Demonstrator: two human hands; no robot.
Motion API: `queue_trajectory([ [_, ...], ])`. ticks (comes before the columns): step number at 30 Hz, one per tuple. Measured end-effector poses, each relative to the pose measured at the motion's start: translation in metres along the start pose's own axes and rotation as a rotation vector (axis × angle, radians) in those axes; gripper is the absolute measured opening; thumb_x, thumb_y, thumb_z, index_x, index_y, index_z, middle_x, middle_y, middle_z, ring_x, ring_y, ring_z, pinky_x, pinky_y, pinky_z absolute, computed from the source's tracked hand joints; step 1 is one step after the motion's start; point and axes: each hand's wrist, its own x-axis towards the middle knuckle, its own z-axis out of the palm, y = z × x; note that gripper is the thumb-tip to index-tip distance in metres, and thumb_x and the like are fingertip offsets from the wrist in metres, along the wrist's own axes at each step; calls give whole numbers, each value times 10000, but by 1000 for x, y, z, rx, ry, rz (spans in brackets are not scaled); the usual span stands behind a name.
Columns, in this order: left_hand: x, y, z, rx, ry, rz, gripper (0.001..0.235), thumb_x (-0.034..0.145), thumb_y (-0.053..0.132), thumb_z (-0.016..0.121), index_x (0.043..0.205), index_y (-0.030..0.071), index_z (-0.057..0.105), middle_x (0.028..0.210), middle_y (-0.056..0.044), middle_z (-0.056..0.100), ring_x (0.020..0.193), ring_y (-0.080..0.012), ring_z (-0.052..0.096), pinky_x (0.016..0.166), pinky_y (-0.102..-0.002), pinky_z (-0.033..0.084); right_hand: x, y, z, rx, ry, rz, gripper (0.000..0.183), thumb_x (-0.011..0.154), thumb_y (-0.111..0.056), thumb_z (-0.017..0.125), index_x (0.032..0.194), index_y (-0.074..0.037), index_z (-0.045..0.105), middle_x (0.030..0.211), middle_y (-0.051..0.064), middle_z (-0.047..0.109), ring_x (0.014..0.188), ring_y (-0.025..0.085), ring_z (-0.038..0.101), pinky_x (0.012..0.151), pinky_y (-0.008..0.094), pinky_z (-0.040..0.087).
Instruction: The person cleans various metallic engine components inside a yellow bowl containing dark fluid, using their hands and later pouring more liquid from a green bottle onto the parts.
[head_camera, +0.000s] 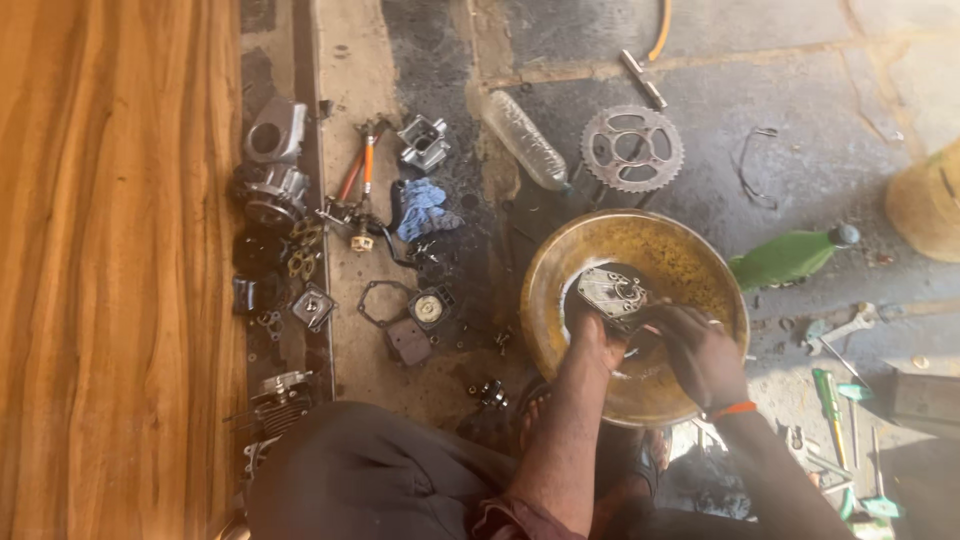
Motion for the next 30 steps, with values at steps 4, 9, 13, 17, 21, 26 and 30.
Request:
queue_trajectory([
  [4, 13, -15, -35, 29, 130, -188, 488, 1099, 371, 367, 1347, -7, 551, 1180, -195, 673, 976, -281, 719, 786, -415, 674, -14, -6, 17, -46, -50, -14, 374, 864, -62, 625, 1217, -155, 704, 1246, 45, 716, 1128, 286, 689, 966, 415, 554],
  [9, 55, -17, -65, -138, 22, -272, 502, 1111, 268, 361, 1399, -119, 504, 1267, -313, 623, 1106, -390, 679, 874, -477, 670, 6, 1, -6, -36, 61, -20, 312, 917, -49, 597, 1191, -173, 681, 1241, 22, 720, 1129, 247, 708, 960, 372, 579],
  [13, 39, -29, -76, -54, -71, -335, 538, 1100, 325, 321, 1366, -91, 535, 1224, -280, 658, 1063, -383, 701, 904, -534, 647, -18, -2, -13, 125, -94, 194, 391, 863, -66, 625, 1240, -142, 696, 1206, 60, 720, 1062, 309, 690, 885, 405, 557],
  [17, 15, 1, -19, 106, -72, -260, 603, 1050, 498, 350, 1245, 10, 645, 1013, -221, 731, 865, -365, 727, 683, -507, 601, 1, -1, -12, 83, 36, 57, 319, 882, -100, 641, 1191, -140, 712, 1190, 53, 722, 1062, 293, 694, 948, 429, 539],
  [21, -9, 18, 8, 73, -33, -377, 664, 1054, 533, 313, 1238, -29, 616, 1029, -231, 728, 930, -373, 732, 750, -499, 626, -5, 7, -12, -7, 2, 30, 394, 847, -51, 616, 1223, -139, 694, 1242, 51, 709, 1137, 304, 668, 943, 414, 548],
  [26, -2, 8, -3, 193, 7, -315, 747, 1021, 605, 298, 1244, -22, 637, 991, -221, 699, 888, -346, 720, 732, -464, 625, -14, -13, 1, 44, -1, -38, 399, 817, -73, 672, 1208, -146, 712, 1198, 68, 727, 1067, 307, 695, 876, 412, 577],
  [30, 30, -5, -40, 106, 105, -251, 527, 1011, 487, 455, 1271, 50, 593, 1152, -189, 670, 967, -317, 705, 847, -496, 617, -5, 15, 11, 309, -4, 295, 335, 904, -49, 628, 1208, -160, 715, 1184, 45, 751, 1003, 214, 751, 836, 324, 635],
])
